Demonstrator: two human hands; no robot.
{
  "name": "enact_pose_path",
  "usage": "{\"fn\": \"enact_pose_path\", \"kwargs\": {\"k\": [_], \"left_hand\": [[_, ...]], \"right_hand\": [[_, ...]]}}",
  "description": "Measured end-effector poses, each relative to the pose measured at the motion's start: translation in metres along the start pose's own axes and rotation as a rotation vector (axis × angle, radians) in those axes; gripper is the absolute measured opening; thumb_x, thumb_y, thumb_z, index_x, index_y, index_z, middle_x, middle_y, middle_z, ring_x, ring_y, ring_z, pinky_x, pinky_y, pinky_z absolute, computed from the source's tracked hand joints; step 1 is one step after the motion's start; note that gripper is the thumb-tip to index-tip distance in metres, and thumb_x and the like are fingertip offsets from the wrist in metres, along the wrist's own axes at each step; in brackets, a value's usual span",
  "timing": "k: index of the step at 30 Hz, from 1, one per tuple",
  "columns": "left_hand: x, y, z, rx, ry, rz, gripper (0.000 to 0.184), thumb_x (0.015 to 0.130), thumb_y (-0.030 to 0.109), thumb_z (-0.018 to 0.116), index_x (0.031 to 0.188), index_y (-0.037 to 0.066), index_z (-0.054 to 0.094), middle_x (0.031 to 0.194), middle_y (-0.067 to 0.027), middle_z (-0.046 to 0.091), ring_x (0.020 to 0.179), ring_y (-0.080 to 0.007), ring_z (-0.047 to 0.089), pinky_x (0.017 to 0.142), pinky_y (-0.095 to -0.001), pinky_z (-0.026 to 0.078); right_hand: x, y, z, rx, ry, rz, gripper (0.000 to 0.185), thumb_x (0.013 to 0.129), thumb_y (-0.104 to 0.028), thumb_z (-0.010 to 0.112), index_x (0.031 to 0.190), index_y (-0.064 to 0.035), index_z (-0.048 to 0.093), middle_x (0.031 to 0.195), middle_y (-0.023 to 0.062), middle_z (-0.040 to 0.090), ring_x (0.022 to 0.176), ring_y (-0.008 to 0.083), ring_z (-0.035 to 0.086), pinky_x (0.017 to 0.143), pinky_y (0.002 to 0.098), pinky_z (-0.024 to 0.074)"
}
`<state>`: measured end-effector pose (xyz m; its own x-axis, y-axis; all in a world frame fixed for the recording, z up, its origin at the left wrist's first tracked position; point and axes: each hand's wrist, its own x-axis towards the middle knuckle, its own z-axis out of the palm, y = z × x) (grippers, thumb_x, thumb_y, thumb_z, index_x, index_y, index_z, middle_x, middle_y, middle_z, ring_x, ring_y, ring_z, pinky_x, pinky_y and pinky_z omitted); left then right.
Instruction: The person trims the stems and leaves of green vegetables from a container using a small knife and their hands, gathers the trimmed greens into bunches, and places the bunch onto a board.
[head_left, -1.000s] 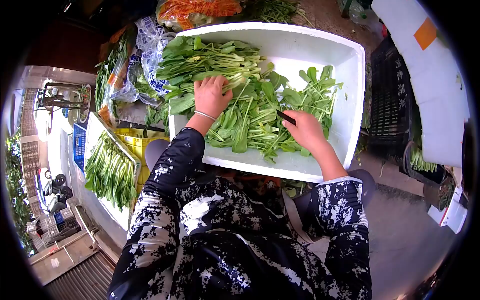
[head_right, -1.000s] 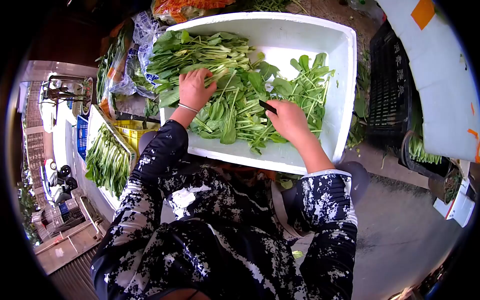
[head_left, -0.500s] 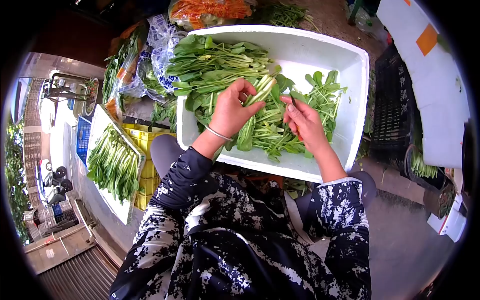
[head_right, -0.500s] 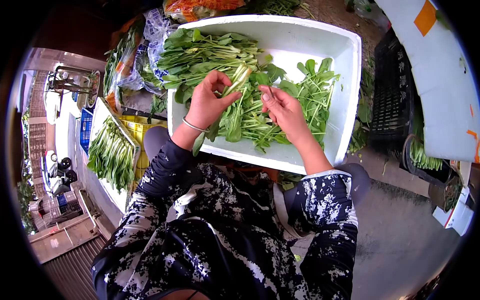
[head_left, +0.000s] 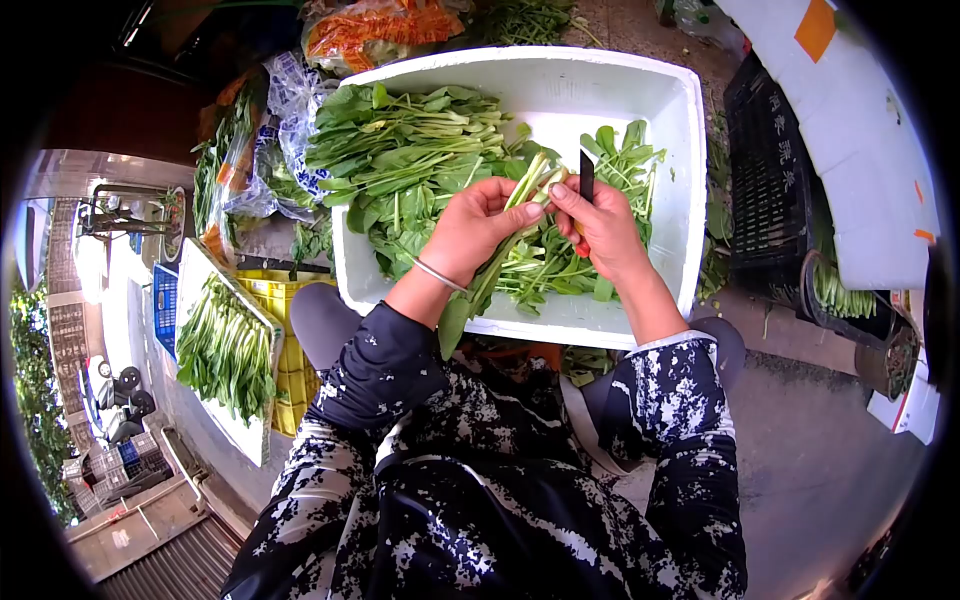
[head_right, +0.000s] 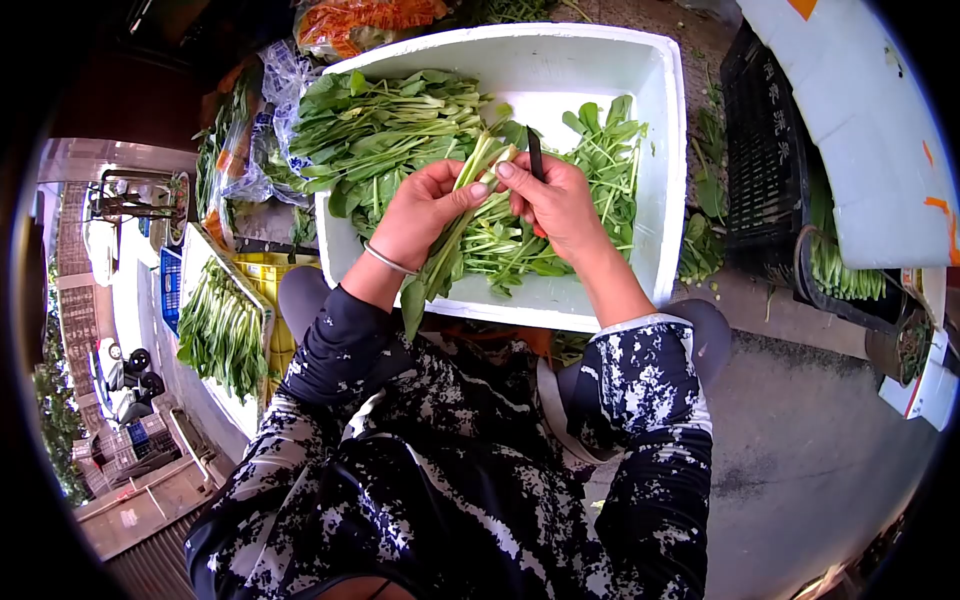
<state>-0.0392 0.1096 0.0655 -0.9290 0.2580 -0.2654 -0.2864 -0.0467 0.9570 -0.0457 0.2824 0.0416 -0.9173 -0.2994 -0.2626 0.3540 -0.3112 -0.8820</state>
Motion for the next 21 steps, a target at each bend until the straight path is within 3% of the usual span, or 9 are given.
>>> {"fn": "enact_pose_path", "kwargs": {"k": [5,8,12,17,21], "left_hand": [[-0.004,0.007,0.001,-0.18,0.06,-0.069,0.018,0.079,0.005,0.063,0.094,-0.002,0.055,0.084,-0.007,0.063,0.073,-0.0086,0.058,0.065,-0.0202,0.046],[-0.003,0.005,-0.002,-0.207,0.062,-0.061,0.018,0.079,0.004,0.063,0.094,-0.002,0.055,0.083,-0.0068,0.063,0.072,-0.0084,0.058,0.064,-0.0201,0.046],[-0.004,0.004,-0.002,-0.198,0.049,-0.073,0.017,0.078,0.003,0.063,0.093,-0.002,0.056,0.083,-0.007,0.063,0.072,-0.0085,0.058,0.065,-0.0199,0.046],[-0.004,0.009,0.001,-0.225,0.044,-0.085,0.013,0.079,0.004,0.063,0.09,-0.001,0.058,0.081,-0.0068,0.064,0.071,-0.0098,0.059,0.066,-0.0198,0.047],[-0.006,0.017,-0.005,-0.261,-0.016,-0.16,0.013,0.08,0.007,0.062,0.089,-0.001,0.059,0.08,-0.0073,0.064,0.069,-0.0104,0.059,0.066,-0.0204,0.047]], "right_hand": [[-0.003,-0.005,0.004,-0.046,-0.049,-0.047,0.024,0.086,-0.028,0.057,0.085,-0.0034,0.058,0.067,0.0004,0.054,0.052,0.0042,0.044,0.044,0.0174,0.0323],[-0.003,-0.004,0.002,0.139,-0.178,-0.044,0.031,0.09,-0.031,0.047,0.097,-0.0016,0.056,0.072,0.0026,0.054,0.058,0.0058,0.044,0.05,0.0186,0.0336],[-0.002,0.002,0.002,0.091,-0.243,-0.109,0.029,0.09,-0.028,0.048,0.097,-0.0018,0.057,0.071,0.0008,0.053,0.057,0.0055,0.043,0.049,0.0177,0.0322],[-0.003,-0.001,0.001,0.117,-0.234,-0.099,0.028,0.089,-0.022,0.051,0.106,-0.0017,0.058,0.062,-0.0046,0.043,0.054,0.0042,0.036,0.048,0.0177,0.0288],[-0.002,0.002,-0.001,0.067,-0.222,-0.125,0.02,0.09,-0.021,0.05,0.091,-0.0017,0.055,0.063,-0.0044,0.041,0.054,0.0043,0.035,0.049,0.0184,0.0297]]}}
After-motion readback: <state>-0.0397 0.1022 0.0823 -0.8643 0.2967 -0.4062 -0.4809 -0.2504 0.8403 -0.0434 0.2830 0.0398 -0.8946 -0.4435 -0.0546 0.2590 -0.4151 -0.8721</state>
